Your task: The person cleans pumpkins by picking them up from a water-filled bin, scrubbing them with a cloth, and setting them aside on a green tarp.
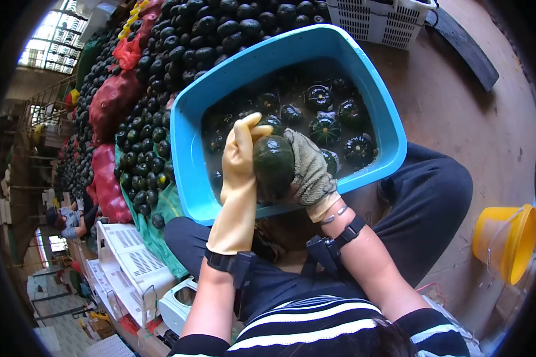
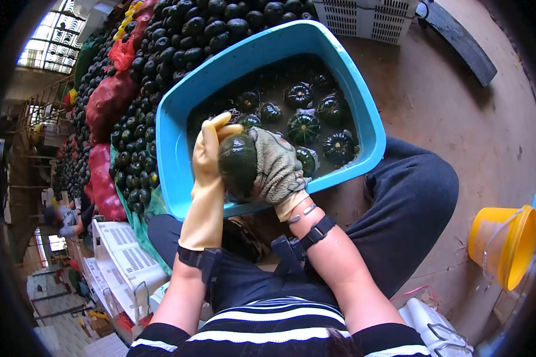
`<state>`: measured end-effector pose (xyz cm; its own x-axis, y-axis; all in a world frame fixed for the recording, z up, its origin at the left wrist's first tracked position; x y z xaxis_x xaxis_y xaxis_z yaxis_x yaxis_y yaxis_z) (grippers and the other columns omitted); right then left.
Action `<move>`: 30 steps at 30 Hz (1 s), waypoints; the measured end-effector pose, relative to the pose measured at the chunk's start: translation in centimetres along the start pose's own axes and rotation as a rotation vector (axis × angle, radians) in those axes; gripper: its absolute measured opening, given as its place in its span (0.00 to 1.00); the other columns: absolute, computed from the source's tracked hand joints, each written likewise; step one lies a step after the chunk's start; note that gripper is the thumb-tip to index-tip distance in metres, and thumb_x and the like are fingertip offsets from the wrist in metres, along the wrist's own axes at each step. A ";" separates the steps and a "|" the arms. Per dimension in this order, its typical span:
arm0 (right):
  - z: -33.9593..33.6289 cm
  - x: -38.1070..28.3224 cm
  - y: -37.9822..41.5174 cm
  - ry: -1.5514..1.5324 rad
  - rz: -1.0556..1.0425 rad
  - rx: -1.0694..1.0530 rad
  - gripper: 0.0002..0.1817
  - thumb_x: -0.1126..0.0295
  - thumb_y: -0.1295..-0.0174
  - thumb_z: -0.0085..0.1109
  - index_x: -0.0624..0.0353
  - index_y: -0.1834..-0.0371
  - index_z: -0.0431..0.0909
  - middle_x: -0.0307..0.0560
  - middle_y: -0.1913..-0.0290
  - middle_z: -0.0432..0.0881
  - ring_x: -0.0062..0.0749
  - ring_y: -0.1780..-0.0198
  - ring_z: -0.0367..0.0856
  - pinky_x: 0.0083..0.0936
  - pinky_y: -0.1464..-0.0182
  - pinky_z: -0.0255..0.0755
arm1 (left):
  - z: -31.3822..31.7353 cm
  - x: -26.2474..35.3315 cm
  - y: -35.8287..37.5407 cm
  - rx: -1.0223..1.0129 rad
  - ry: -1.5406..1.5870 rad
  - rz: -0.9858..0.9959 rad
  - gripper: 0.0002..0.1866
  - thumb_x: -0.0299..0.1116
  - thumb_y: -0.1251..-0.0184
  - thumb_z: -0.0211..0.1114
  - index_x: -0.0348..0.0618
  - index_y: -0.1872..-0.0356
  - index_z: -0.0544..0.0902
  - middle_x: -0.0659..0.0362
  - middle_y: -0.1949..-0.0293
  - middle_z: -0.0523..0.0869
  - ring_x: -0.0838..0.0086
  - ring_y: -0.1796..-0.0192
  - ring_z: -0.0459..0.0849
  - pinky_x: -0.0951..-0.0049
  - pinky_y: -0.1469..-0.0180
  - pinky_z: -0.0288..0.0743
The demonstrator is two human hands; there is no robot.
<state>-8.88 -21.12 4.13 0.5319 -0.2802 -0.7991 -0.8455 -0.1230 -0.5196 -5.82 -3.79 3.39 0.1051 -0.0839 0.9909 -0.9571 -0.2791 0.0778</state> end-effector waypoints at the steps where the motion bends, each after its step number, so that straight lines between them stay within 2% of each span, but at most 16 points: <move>1: 0.4 0.9 -0.2 0.031 0.053 -0.038 0.32 0.66 0.45 0.75 0.59 0.36 0.78 0.59 0.39 0.84 0.59 0.35 0.81 0.43 0.30 0.74 | -0.7 0.2 -0.3 -0.022 -0.296 0.182 0.26 0.48 0.10 0.50 0.35 0.31 0.80 0.50 0.52 0.93 0.68 0.51 0.90 0.67 0.42 0.81; 4: 1.7 4.5 -0.5 0.333 0.018 -0.005 0.23 0.65 0.44 0.74 0.61 0.46 0.81 0.61 0.48 0.85 0.56 0.39 0.82 0.42 0.36 0.77 | 1.0 0.6 4.5 -0.112 -0.541 0.238 0.38 0.50 0.24 0.70 0.37 0.23 0.71 0.49 0.37 0.86 0.66 0.39 0.86 0.65 0.33 0.78; 6: 1.8 4.0 -1.7 0.233 0.166 -0.191 0.20 0.65 0.41 0.72 0.60 0.47 0.82 0.61 0.49 0.85 0.55 0.41 0.83 0.43 0.37 0.77 | 0.4 -1.6 6.1 -0.164 -0.466 0.006 0.47 0.45 0.32 0.78 0.38 0.18 0.63 0.50 0.35 0.82 0.66 0.34 0.82 0.65 0.29 0.75; 8: 1.5 4.4 -1.1 0.203 0.456 -0.325 0.22 0.62 0.40 0.71 0.55 0.43 0.82 0.57 0.45 0.85 0.54 0.39 0.82 0.46 0.33 0.73 | 1.3 -0.1 5.3 -0.198 0.114 -0.194 0.50 0.36 0.39 0.81 0.43 0.17 0.63 0.49 0.34 0.81 0.67 0.35 0.82 0.65 0.28 0.74; 10: 2.7 4.0 -0.3 0.283 0.244 -0.193 0.24 0.60 0.37 0.69 0.52 0.37 0.80 0.53 0.40 0.83 0.50 0.34 0.79 0.48 0.28 0.68 | 0.7 -2.2 4.8 -0.271 0.317 -0.255 0.49 0.35 0.40 0.82 0.44 0.18 0.65 0.49 0.33 0.81 0.65 0.34 0.82 0.64 0.28 0.74; 11: 3.1 2.5 0.4 0.343 0.035 -0.086 0.26 0.58 0.32 0.66 0.52 0.33 0.78 0.50 0.37 0.81 0.48 0.31 0.76 0.48 0.26 0.65 | -0.8 -2.6 4.2 -0.243 -0.081 -0.076 0.49 0.35 0.41 0.82 0.44 0.19 0.66 0.49 0.34 0.81 0.63 0.33 0.82 0.64 0.27 0.74; 12: 5.3 5.8 3.1 -0.393 0.279 0.142 0.22 0.56 0.33 0.64 0.52 0.39 0.81 0.48 0.39 0.83 0.49 0.33 0.78 0.49 0.29 0.69 | -1.4 -2.4 4.1 -0.208 -0.477 0.106 0.48 0.35 0.41 0.81 0.44 0.19 0.67 0.48 0.34 0.82 0.61 0.32 0.82 0.64 0.27 0.73; 14: 1.7 -3.3 -1.0 0.383 -0.121 -0.194 0.20 0.56 0.38 0.67 0.52 0.46 0.84 0.47 0.43 0.85 0.47 0.36 0.81 0.50 0.35 0.73 | -2.0 -2.6 4.2 -0.231 -0.543 0.026 0.46 0.37 0.44 0.82 0.44 0.22 0.72 0.47 0.33 0.82 0.59 0.30 0.81 0.63 0.26 0.73; 16: 4.3 -0.3 -1.5 0.277 -0.130 -0.323 0.14 0.60 0.42 0.67 0.51 0.54 0.84 0.49 0.54 0.86 0.49 0.46 0.87 0.47 0.46 0.79 | 0.0 -1.8 6.6 -0.569 -0.960 0.618 0.44 0.39 0.45 0.83 0.44 0.25 0.75 0.46 0.34 0.83 0.60 0.31 0.81 0.63 0.27 0.73; 18: 4.3 1.6 -0.9 0.189 -0.106 -0.350 0.11 0.62 0.39 0.65 0.53 0.56 0.83 0.49 0.56 0.86 0.51 0.48 0.87 0.46 0.46 0.80 | -1.2 -3.3 6.2 -0.393 -0.220 -0.234 0.35 0.36 0.35 0.77 0.43 0.27 0.77 0.45 0.33 0.83 0.58 0.31 0.82 0.61 0.28 0.75; 20: 4.0 2.5 0.5 0.160 -0.118 -0.174 0.17 0.63 0.34 0.63 0.54 0.44 0.83 0.55 0.47 0.85 0.53 0.41 0.84 0.43 0.36 0.77 | -0.4 0.3 7.5 -0.493 -0.563 0.714 0.28 0.42 0.21 0.65 0.41 0.26 0.77 0.45 0.32 0.83 0.56 0.31 0.83 0.57 0.26 0.75; 21: 4.9 3.7 2.4 0.190 -0.093 -0.153 0.22 0.62 0.34 0.64 0.53 0.38 0.82 0.56 0.41 0.84 0.53 0.36 0.81 0.42 0.31 0.73 | -0.1 1.3 7.7 -0.475 -0.568 0.720 0.28 0.42 0.21 0.65 0.41 0.26 0.77 0.45 0.32 0.83 0.56 0.31 0.83 0.57 0.26 0.75; 22: 5.5 4.5 3.3 0.218 -0.066 -0.133 0.26 0.60 0.34 0.64 0.53 0.32 0.80 0.57 0.35 0.82 0.52 0.30 0.78 0.41 0.25 0.70 | -0.9 -0.9 5.6 -0.396 -0.022 0.108 0.28 0.48 0.17 0.57 0.40 0.26 0.76 0.46 0.32 0.83 0.56 0.30 0.83 0.55 0.26 0.75; 23: 7.0 5.5 2.5 -0.075 0.273 -0.440 0.31 0.64 0.27 0.61 0.56 0.21 0.71 0.51 0.25 0.77 0.43 0.22 0.71 0.35 0.17 0.60 | 0.0 -5.0 6.8 -0.276 0.527 -0.500 0.31 0.54 0.12 0.50 0.38 0.26 0.76 0.46 0.32 0.84 0.56 0.30 0.83 0.53 0.25 0.75; 27: 8.4 5.3 7.7 -0.490 0.271 -0.164 0.35 0.61 0.27 0.66 0.53 0.17 0.68 0.48 0.21 0.72 0.40 0.19 0.66 0.36 0.14 0.52 | 1.1 -8.0 5.7 -0.136 0.869 -0.469 0.42 0.69 0.15 0.45 0.37 0.26 0.75 0.48 0.33 0.85 0.58 0.32 0.85 0.54 0.28 0.78; 30: 5.2 -2.9 2.4 0.303 -0.084 -0.371 0.32 0.65 0.31 0.66 0.54 0.22 0.74 0.52 0.26 0.77 0.46 0.22 0.71 0.37 0.16 0.58 | -0.9 -6.5 5.9 -0.118 0.504 -0.122 0.43 0.68 0.17 0.52 0.35 0.24 0.72 0.49 0.35 0.85 0.59 0.34 0.86 0.57 0.27 0.78</move>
Point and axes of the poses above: each hand's wrist, its own y-axis away from the middle knuckle, its own z-axis out of the palm, x = y × z, the point moved 10 cm from there along -y, towards the middle knuckle
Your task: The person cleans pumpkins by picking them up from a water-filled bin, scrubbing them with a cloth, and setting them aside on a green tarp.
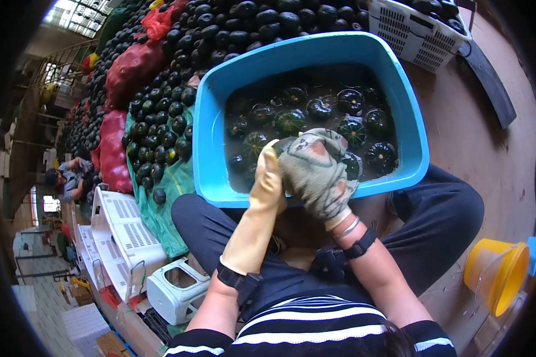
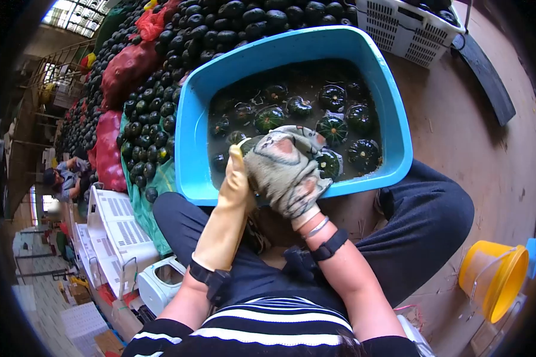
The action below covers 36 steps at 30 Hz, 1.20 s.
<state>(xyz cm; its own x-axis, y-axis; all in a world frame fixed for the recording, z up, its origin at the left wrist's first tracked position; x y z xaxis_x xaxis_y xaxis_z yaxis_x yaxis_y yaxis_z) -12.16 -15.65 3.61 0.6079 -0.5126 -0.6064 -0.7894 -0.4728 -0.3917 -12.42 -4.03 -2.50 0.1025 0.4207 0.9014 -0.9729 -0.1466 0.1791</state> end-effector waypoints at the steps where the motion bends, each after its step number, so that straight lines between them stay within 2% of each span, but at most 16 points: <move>1: -1.0 -0.1 -0.4 -0.109 -0.067 0.077 0.25 0.66 0.34 0.66 0.53 0.32 0.79 0.51 0.34 0.82 0.50 0.29 0.76 0.41 0.23 0.66 | -0.7 0.1 1.0 0.085 -0.224 0.007 0.45 0.64 0.25 0.65 0.37 0.21 0.67 0.48 0.34 0.83 0.59 0.34 0.85 0.57 0.27 0.77; 2: -2.0 0.3 -1.1 -0.220 -0.131 0.152 0.19 0.66 0.38 0.66 0.52 0.43 0.85 0.50 0.43 0.86 0.55 0.36 0.81 0.44 0.30 0.74 | -1.4 0.3 2.0 0.172 -0.447 0.009 0.53 0.59 0.32 0.78 0.40 0.18 0.61 0.46 0.32 0.81 0.58 0.34 0.84 0.58 0.27 0.75; 5: 1.2 4.7 -2.1 -0.195 0.079 0.015 0.24 0.67 0.40 0.69 0.56 0.39 0.83 0.57 0.44 0.86 0.58 0.37 0.82 0.46 0.29 0.73 | 0.2 2.5 3.3 0.163 -0.869 0.080 0.63 0.58 0.47 0.87 0.46 0.15 0.58 0.43 0.25 0.74 0.53 0.23 0.74 0.54 0.19 0.65; 14: 2.6 3.4 0.2 0.034 0.003 0.025 0.35 0.55 0.40 0.70 0.54 0.29 0.76 0.56 0.35 0.80 0.57 0.31 0.76 0.45 0.26 0.70 | -0.6 4.4 1.1 0.012 -0.936 -0.062 0.52 0.45 0.48 0.85 0.50 0.20 0.68 0.49 0.28 0.80 0.58 0.25 0.78 0.62 0.23 0.70; 16: 1.7 1.4 -1.0 -0.017 -0.025 0.049 0.19 0.65 0.39 0.65 0.54 0.44 0.81 0.55 0.43 0.81 0.59 0.36 0.77 0.46 0.34 0.72 | -1.3 4.0 1.0 0.006 -1.042 -0.056 0.50 0.43 0.48 0.84 0.50 0.21 0.71 0.49 0.28 0.79 0.59 0.25 0.78 0.61 0.23 0.70; 17: 1.2 0.4 -2.7 -0.028 0.027 -0.112 0.17 0.70 0.38 0.62 0.58 0.45 0.81 0.56 0.44 0.82 0.58 0.37 0.78 0.46 0.35 0.72 | -1.4 3.7 1.0 -0.073 -0.739 -0.072 0.49 0.43 0.48 0.85 0.49 0.23 0.73 0.49 0.28 0.79 0.58 0.24 0.77 0.59 0.22 0.69; 20: -1.4 -0.6 -1.8 0.097 -0.215 0.237 0.24 0.71 0.40 0.64 0.66 0.40 0.79 0.58 0.40 0.83 0.56 0.37 0.81 0.45 0.30 0.74 | -0.3 2.8 1.4 -0.149 0.259 -0.271 0.42 0.45 0.42 0.81 0.40 0.28 0.75 0.49 0.39 0.86 0.58 0.40 0.88 0.50 0.37 0.86; 22: -0.4 2.0 -2.1 0.017 -0.083 0.069 0.33 0.61 0.36 0.69 0.68 0.31 0.76 0.64 0.34 0.82 0.63 0.32 0.80 0.45 0.24 0.72 | -5.3 6.1 -1.4 -0.118 0.504 -0.055 0.38 0.47 0.38 0.78 0.37 0.31 0.77 0.48 0.42 0.88 0.57 0.47 0.91 0.51 0.47 0.91; 24: 0.7 3.0 -2.3 0.013 -0.132 -0.117 0.38 0.60 0.39 0.73 0.67 0.27 0.73 0.62 0.33 0.82 0.60 0.32 0.82 0.44 0.24 0.73 | -12.7 12.4 -3.5 0.453 0.983 0.167 0.35 0.50 0.32 0.75 0.37 0.32 0.77 0.46 0.40 0.87 0.55 0.45 0.90 0.53 0.49 0.92; 25: -1.2 2.6 -1.7 0.128 -0.335 0.081 0.42 0.57 0.41 0.77 0.66 0.25 0.72 0.58 0.35 0.84 0.55 0.34 0.83 0.41 0.26 0.76 | -16.3 15.5 -3.6 0.589 0.861 0.320 0.34 0.50 0.30 0.74 0.36 0.33 0.77 0.46 0.41 0.87 0.55 0.45 0.90 0.54 0.50 0.92; 26: -2.5 2.4 -3.2 0.178 -0.229 0.035 0.44 0.57 0.43 0.80 0.65 0.25 0.73 0.54 0.35 0.86 0.48 0.33 0.84 0.37 0.26 0.77 | -19.0 18.4 -3.5 0.712 0.730 0.476 0.33 0.51 0.29 0.73 0.35 0.34 0.77 0.46 0.42 0.86 0.56 0.45 0.89 0.56 0.51 0.92; 28: -3.6 2.0 -5.4 0.048 -0.175 -0.038 0.45 0.60 0.44 0.81 0.61 0.23 0.72 0.49 0.34 0.86 0.44 0.27 0.80 0.38 0.22 0.73 | -21.2 18.0 -7.1 0.623 0.153 0.309 0.33 0.51 0.27 0.72 0.37 0.32 0.76 0.47 0.41 0.85 0.57 0.43 0.88 0.58 0.50 0.91; 29: -6.1 -2.4 -6.7 0.335 -0.378 0.053 0.44 0.59 0.45 0.82 0.60 0.24 0.74 0.46 0.31 0.85 0.40 0.27 0.81 0.33 0.21 0.72 | -19.7 16.7 -8.9 0.443 -0.193 0.207 0.31 0.47 0.28 0.72 0.42 0.31 0.77 0.47 0.39 0.84 0.57 0.43 0.88 0.60 0.50 0.89; 32: -5.4 -0.5 -8.5 -0.044 -0.225 -0.024 0.39 0.62 0.46 0.83 0.58 0.30 0.78 0.47 0.34 0.86 0.40 0.34 0.83 0.31 0.28 0.75 | -13.9 9.0 -10.8 0.147 -1.374 0.164 0.29 0.47 0.42 0.79 0.41 0.42 0.86 0.45 0.52 0.92 0.50 0.43 0.90 0.55 0.38 0.84; 34: -3.4 2.3 -9.1 -0.106 -0.183 -0.121 0.30 0.71 0.45 0.82 0.58 0.38 0.80 0.50 0.40 0.87 0.40 0.46 0.87 0.32 0.39 0.81 | -13.6 0.7 -11.3 -0.273 -1.811 -0.145 0.47 0.52 0.51 0.83 0.44 0.28 0.78 0.42 0.33 0.83 0.52 0.28 0.81 0.55 0.28 0.77; 36: -1.5 3.5 -8.9 0.085 -0.161 -0.276 0.28 0.61 0.51 0.87 0.54 0.48 0.84 0.48 0.51 0.87 0.44 0.52 0.86 0.37 0.44 0.82 | -12.0 -0.5 -10.8 -0.300 -1.924 -0.154 0.50 0.50 0.53 0.86 0.43 0.27 0.76 0.43 0.32 0.81 0.51 0.28 0.80 0.51 0.28 0.77</move>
Point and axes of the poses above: each hand's wrist, its own y-axis away from the middle knuckle, its own z-axis out of the palm, x = y × z, the point moved 10 cm from there along -y, towards the middle knuckle
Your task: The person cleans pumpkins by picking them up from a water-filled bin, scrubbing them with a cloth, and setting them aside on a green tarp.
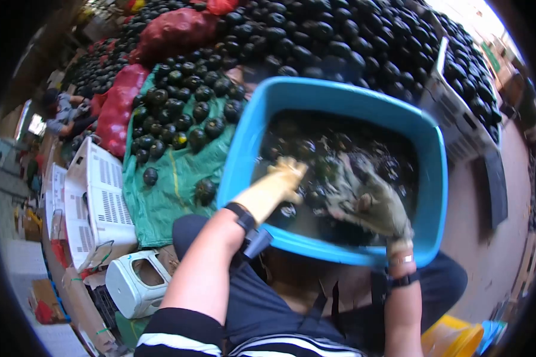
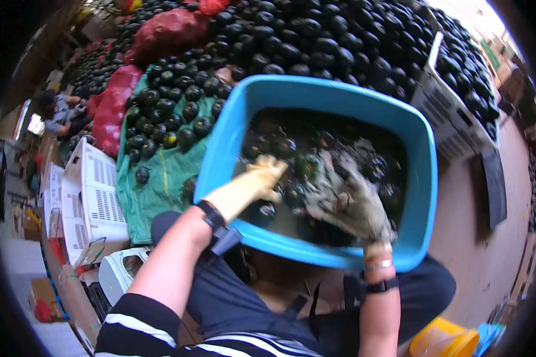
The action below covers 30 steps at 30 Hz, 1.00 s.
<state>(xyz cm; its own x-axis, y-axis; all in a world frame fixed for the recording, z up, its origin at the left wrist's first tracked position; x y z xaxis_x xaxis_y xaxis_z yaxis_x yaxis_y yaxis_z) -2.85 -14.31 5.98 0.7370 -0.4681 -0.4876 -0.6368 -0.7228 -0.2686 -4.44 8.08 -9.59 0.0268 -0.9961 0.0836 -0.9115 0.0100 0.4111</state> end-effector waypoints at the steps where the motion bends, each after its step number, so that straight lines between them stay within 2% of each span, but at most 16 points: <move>1: 1.2 -1.2 -0.3 -0.050 -0.076 -0.089 0.21 0.53 0.51 0.87 0.49 0.59 0.89 0.47 0.57 0.87 0.47 0.55 0.85 0.42 0.45 0.82 | 1.5 0.4 -1.0 0.003 -0.031 -0.008 0.51 0.50 0.53 0.87 0.43 0.26 0.75 0.43 0.33 0.82 0.51 0.29 0.81 0.51 0.29 0.77; 2: 2.4 0.3 0.4 -0.031 0.119 -0.017 0.16 0.49 0.44 0.82 0.46 0.70 0.88 0.45 0.60 0.86 0.47 0.54 0.85 0.44 0.44 0.81 | 2.8 -0.1 -2.2 0.003 -0.063 -0.015 0.52 0.49 0.53 0.88 0.42 0.26 0.73 0.43 0.35 0.83 0.52 0.31 0.82 0.50 0.29 0.77; 4: 7.1 -0.3 0.8 0.042 -0.184 -0.141 0.14 0.56 0.41 0.76 0.48 0.73 0.81 0.42 0.62 0.85 0.49 0.46 0.84 0.45 0.31 0.74 | 5.4 -1.3 -3.9 -0.082 -0.058 -0.044 0.52 0.49 0.52 0.88 0.42 0.26 0.73 0.43 0.35 0.83 0.53 0.31 0.82 0.50 0.29 0.77; 7: 10.2 3.0 1.2 -0.147 0.028 -0.363 0.14 0.55 0.46 0.79 0.49 0.71 0.83 0.44 0.61 0.86 0.51 0.42 0.81 0.43 0.29 0.72 | 6.5 -3.0 -4.7 -0.206 0.164 -0.062 0.52 0.49 0.52 0.88 0.42 0.26 0.73 0.44 0.36 0.83 0.54 0.31 0.82 0.51 0.29 0.77; 9: 8.8 3.6 0.8 -0.147 0.030 -0.173 0.16 0.60 0.57 0.84 0.48 0.72 0.83 0.38 0.64 0.84 0.45 0.50 0.80 0.40 0.38 0.73 | 6.1 -4.4 -4.1 -0.264 0.514 -0.080 0.52 0.49 0.52 0.88 0.41 0.26 0.73 0.44 0.36 0.84 0.54 0.31 0.82 0.52 0.29 0.77; 14: 7.5 3.4 -0.5 -0.233 0.254 -0.071 0.15 0.59 0.55 0.81 0.51 0.73 0.82 0.44 0.62 0.86 0.46 0.49 0.82 0.42 0.38 0.74 | 1.0 -2.9 -0.5 -0.283 1.681 -0.044 0.52 0.49 0.51 0.88 0.41 0.26 0.72 0.44 0.37 0.84 0.56 0.31 0.82 0.53 0.30 0.77; 16: 7.8 2.5 -1.0 -0.282 0.373 -0.072 0.12 0.62 0.56 0.79 0.51 0.71 0.85 0.42 0.62 0.86 0.46 0.48 0.82 0.42 0.37 0.74 | -0.9 -2.0 -0.8 -0.162 1.732 -0.044 0.52 0.49 0.51 0.88 0.41 0.26 0.72 0.44 0.37 0.84 0.57 0.31 0.82 0.53 0.30 0.77; 18: 6.0 -1.9 -2.1 0.044 0.425 0.067 0.29 0.64 0.56 0.76 0.56 0.46 0.84 0.49 0.46 0.83 0.54 0.41 0.80 0.40 0.32 0.71 | -1.9 0.0 -0.8 0.026 1.637 0.000 0.44 0.47 0.47 0.85 0.45 0.29 0.75 0.44 0.40 0.87 0.57 0.39 0.87 0.56 0.34 0.79; 21: 5.3 -2.2 -1.8 -0.355 0.142 0.240 0.49 0.57 0.52 0.79 0.69 0.27 0.72 0.62 0.29 0.78 0.56 0.27 0.75 0.44 0.20 0.64 | -5.6 7.6 4.3 0.146 0.992 0.229 0.45 0.47 0.47 0.82 0.45 0.27 0.74 0.46 0.35 0.83 0.55 0.30 0.82 0.58 0.27 0.74; 22: 6.5 -0.3 -0.6 -0.584 0.182 0.226 0.50 0.54 0.50 0.80 0.66 0.25 0.71 0.59 0.24 0.75 0.50 0.25 0.74 0.43 0.18 0.63 | -6.8 9.5 6.4 0.176 0.849 0.263 0.45 0.47 0.48 0.81 0.46 0.27 0.75 0.46 0.35 0.83 0.52 0.30 0.81 0.58 0.26 0.73; 24: 11.6 3.6 3.3 -1.791 0.731 0.276 0.48 0.52 0.48 0.80 0.60 0.25 0.72 0.55 0.27 0.77 0.44 0.28 0.77 0.39 0.23 0.70 | -8.1 12.5 9.9 0.200 0.948 0.368 0.45 0.48 0.51 0.81 0.49 0.28 0.75 0.46 0.35 0.82 0.49 0.28 0.78 0.58 0.22 0.69; 25: 10.3 3.0 3.6 -1.586 0.600 0.284 0.45 0.51 0.49 0.80 0.55 0.28 0.74 0.52 0.33 0.82 0.39 0.30 0.79 0.38 0.26 0.73 | -8.0 12.8 9.7 0.228 0.994 0.473 0.44 0.48 0.50 0.80 0.51 0.28 0.75 0.46 0.33 0.80 0.50 0.25 0.76 0.59 0.20 0.66; 27: 6.0 0.2 5.2 0.196 0.527 0.076 0.48 0.47 0.62 0.85 0.51 0.34 0.77 0.45 0.50 0.87 0.48 0.57 0.89 0.43 0.50 0.84 | -8.3 10.9 9.4 0.367 0.945 0.276 0.43 0.48 0.49 0.80 0.48 0.29 0.76 0.45 0.34 0.80 0.50 0.26 0.76 0.60 0.22 0.67; 28: 3.0 -3.9 4.6 0.050 0.277 0.300 0.45 0.48 0.68 0.86 0.50 0.41 0.79 0.45 0.52 0.87 0.56 0.68 0.86 0.47 0.61 0.81 | -8.2 10.3 9.0 0.433 0.777 0.254 0.46 0.48 0.51 0.81 0.47 0.27 0.75 0.43 0.35 0.80 0.48 0.28 0.77 0.59 0.24 0.71; 29: 3.7 -3.8 3.7 -0.070 0.332 0.102 0.43 0.51 0.69 0.86 0.53 0.44 0.81 0.52 0.53 0.87 0.57 0.62 0.88 0.46 0.57 0.81 | -8.8 11.0 9.6 0.291 0.541 0.191 0.53 0.49 0.53 0.82 0.48 0.21 0.70 0.41 0.34 0.79 0.46 0.29 0.78 0.55 0.27 0.74; 30: 2.6 -5.3 3.4 0.005 0.143 0.149 0.46 0.53 0.69 0.86 0.55 0.40 0.80 0.54 0.52 0.87 0.58 0.56 0.87 0.46 0.52 0.80 | -8.5 11.9 10.8 0.205 0.498 0.223 0.60 0.49 0.54 0.82 0.49 0.16 0.63 0.41 0.33 0.79 0.44 0.29 0.79 0.54 0.27 0.75</move>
<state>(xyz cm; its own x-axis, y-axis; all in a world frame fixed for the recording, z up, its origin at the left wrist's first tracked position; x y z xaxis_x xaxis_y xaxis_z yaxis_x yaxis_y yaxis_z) -9.57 -12.97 5.51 0.6377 -0.5631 -0.5257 -0.7611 -0.5660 -0.3169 -10.48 -2.92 3.57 -0.0307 -0.8102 0.5854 -0.9767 0.1488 0.1547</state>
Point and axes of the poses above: each hand's wrist, its own y-axis away from the middle knuckle, its own z-axis out of the palm, x = y × z, the point moved 10 cm from there along -y, towards the middle knuckle
